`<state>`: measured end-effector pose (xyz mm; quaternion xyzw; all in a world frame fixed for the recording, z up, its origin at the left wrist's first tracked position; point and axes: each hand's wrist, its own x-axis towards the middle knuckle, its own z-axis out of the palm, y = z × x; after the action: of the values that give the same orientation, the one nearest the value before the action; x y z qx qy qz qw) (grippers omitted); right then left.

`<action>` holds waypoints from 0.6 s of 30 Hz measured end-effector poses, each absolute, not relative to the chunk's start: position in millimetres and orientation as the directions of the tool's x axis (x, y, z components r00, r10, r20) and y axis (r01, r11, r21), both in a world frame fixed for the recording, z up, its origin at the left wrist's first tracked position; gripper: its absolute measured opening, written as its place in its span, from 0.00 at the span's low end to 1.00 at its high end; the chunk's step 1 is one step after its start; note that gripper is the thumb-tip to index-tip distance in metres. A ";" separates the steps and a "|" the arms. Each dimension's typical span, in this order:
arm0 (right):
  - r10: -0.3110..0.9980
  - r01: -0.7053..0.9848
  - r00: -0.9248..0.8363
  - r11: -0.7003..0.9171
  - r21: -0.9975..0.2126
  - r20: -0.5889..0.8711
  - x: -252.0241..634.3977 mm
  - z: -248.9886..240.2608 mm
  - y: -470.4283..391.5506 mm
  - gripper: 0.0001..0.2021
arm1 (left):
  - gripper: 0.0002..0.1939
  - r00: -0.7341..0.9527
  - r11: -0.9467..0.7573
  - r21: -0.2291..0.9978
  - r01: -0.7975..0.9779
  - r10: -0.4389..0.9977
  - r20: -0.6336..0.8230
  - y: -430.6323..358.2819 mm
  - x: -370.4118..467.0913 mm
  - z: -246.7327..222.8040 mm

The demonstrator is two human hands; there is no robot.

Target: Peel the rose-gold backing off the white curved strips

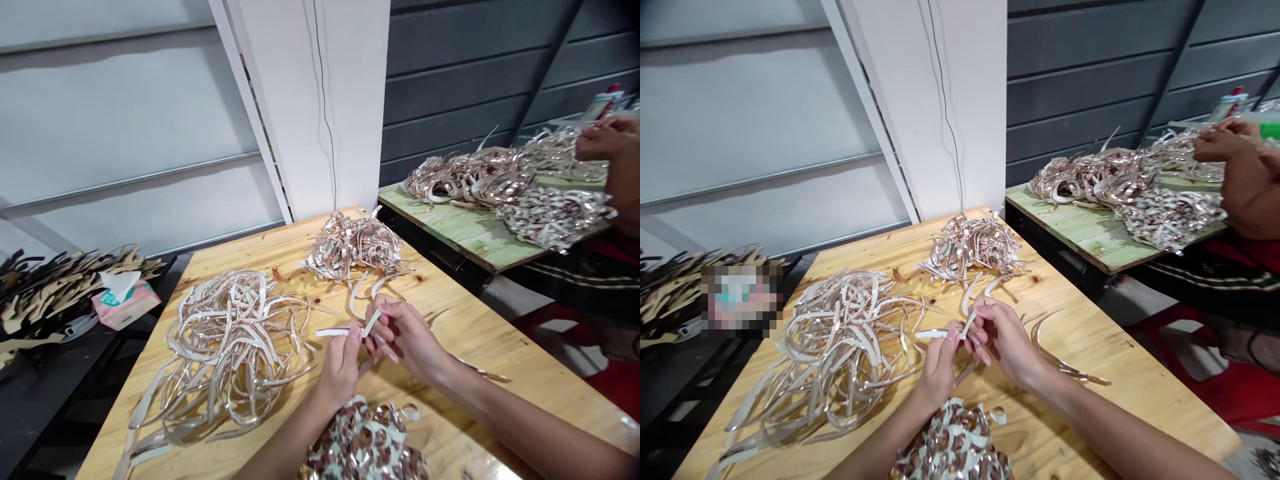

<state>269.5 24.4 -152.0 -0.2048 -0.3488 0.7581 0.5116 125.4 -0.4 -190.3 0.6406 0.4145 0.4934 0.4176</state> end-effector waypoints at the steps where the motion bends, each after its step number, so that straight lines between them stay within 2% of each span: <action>1: 0.918 -0.646 -0.395 -0.250 -0.722 0.035 270.2 -152.3 25.4 0.14 | 0.29 0.197 -0.302 0.950 0.076 0.939 0.283 -0.2 125.9 -189.5; 6: 0.903 -0.725 -0.428 -0.312 -0.614 0.046 274.0 -152.2 30.5 0.15 | 0.27 0.224 -0.195 0.978 -0.074 0.952 0.207 0.5 129.2 -183.7; 11: 0.923 -0.811 -0.385 -0.332 -0.481 0.011 278.5 -145.8 35.8 0.13 | 0.29 0.219 -0.063 0.976 -0.207 0.970 0.109 4.2 131.0 -187.7; 14: 0.927 -0.830 -0.375 -0.333 -0.448 0.006 281.2 -141.4 38.4 0.13 | 0.27 0.200 -0.041 0.958 -0.285 0.974 0.101 7.7 131.4 -194.3; 18: 0.928 -0.848 -0.373 -0.339 -0.408 0.003 282.9 -138.1 40.7 0.13 | 0.26 0.103 -0.043 0.953 -0.300 0.992 0.077 10.8 132.9 -200.3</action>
<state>282.9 40.7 -138.1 -0.1154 -0.1735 0.8101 0.5481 132.9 10.8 -200.3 0.4620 0.3744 0.5551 0.5815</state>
